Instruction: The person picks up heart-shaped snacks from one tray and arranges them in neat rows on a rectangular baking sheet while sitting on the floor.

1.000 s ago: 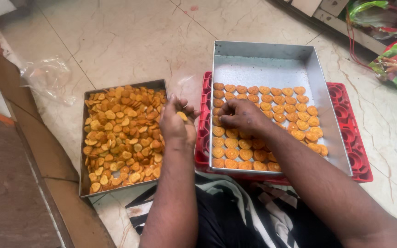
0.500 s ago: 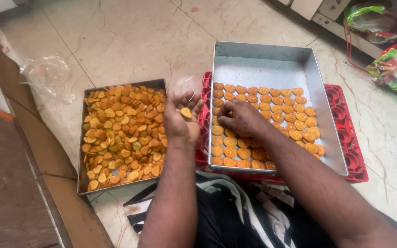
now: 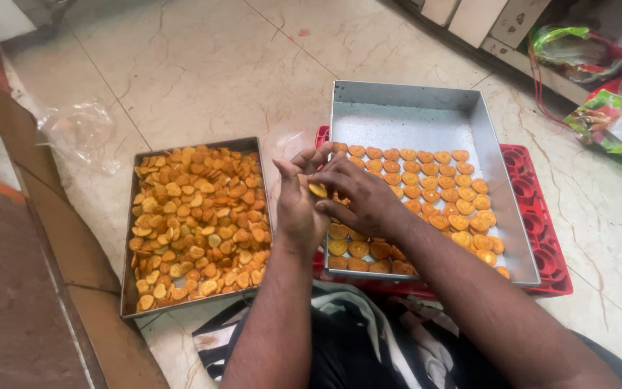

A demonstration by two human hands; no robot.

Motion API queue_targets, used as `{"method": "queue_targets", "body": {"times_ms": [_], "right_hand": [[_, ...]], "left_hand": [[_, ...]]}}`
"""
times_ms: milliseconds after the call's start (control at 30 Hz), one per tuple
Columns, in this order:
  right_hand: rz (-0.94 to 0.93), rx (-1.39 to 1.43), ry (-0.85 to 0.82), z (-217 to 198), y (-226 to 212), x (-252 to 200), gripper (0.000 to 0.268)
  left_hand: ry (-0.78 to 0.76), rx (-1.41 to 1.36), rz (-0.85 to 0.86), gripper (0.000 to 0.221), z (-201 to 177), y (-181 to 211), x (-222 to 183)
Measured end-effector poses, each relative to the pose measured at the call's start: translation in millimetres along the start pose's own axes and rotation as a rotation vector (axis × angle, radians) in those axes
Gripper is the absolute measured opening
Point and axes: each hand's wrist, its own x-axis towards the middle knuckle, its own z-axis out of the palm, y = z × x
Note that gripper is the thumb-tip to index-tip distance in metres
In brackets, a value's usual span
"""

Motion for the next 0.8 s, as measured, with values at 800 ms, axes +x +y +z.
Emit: {"method": "queue_targets", "body": {"times_ms": [800], "right_hand": [[0.738, 0.228, -0.325, -31.5, 41.2, -10.7, 0.038]], "left_hand": [[0.212, -0.074, -0.059, 0.073, 3.0, -1.9, 2.5]]}}
